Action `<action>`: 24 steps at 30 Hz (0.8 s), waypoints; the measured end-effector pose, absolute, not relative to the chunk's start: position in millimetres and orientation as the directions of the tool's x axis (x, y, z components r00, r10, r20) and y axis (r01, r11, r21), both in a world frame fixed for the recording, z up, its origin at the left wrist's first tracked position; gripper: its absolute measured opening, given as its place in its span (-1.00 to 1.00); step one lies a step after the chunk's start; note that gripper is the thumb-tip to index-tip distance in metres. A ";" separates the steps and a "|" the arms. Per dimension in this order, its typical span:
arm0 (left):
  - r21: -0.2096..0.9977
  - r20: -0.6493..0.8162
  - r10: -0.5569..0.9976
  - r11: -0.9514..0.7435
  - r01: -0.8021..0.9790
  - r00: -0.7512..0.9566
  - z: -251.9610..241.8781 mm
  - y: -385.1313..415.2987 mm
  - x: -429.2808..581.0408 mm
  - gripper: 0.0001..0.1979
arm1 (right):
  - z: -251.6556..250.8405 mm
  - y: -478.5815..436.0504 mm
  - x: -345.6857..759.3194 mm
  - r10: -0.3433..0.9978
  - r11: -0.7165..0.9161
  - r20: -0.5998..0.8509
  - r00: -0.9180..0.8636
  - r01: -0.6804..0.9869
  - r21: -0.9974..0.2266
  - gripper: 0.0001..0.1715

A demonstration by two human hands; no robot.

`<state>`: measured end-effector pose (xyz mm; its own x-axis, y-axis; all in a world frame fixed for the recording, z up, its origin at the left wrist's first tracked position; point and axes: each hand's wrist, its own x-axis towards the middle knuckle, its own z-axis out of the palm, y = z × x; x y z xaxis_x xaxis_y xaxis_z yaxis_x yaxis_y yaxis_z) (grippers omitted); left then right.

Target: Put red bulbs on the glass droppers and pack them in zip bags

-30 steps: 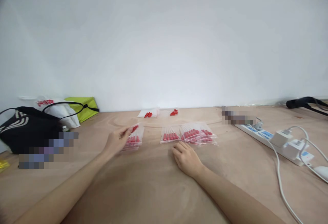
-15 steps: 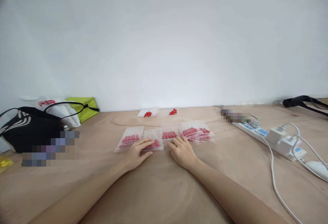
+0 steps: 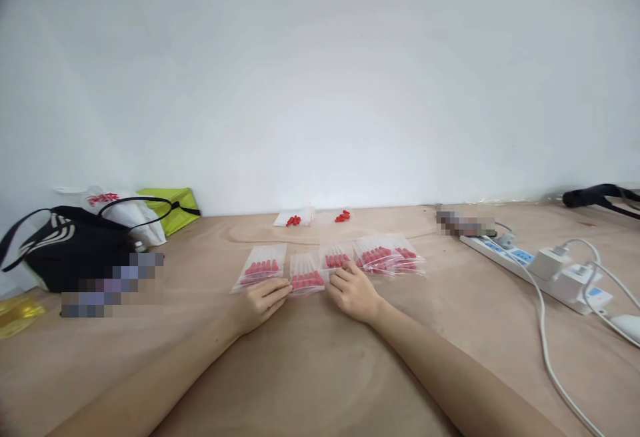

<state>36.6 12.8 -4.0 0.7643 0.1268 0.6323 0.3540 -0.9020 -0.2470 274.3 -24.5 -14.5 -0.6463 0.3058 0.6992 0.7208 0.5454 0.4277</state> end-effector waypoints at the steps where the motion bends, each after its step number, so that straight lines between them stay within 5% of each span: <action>1: -0.289 0.628 0.086 -0.897 0.334 0.774 -3.5 11.0 36.2 -0.76 | -14.4 -28.9 275.9 0.298 0.557 0.700 -0.649 0.714 0.425 -0.68; 7: -0.419 0.533 -0.053 -0.884 0.209 0.844 -3.0 3.8 39.9 -0.71 | -17.3 -55.1 285.7 0.254 0.618 0.667 -0.700 0.648 0.445 -0.71; 24: -0.393 0.569 -0.037 -0.890 0.232 0.821 -4.2 9.2 43.9 -0.78 | -14.2 -55.1 284.5 0.315 0.576 0.676 -0.666 0.700 0.422 -0.67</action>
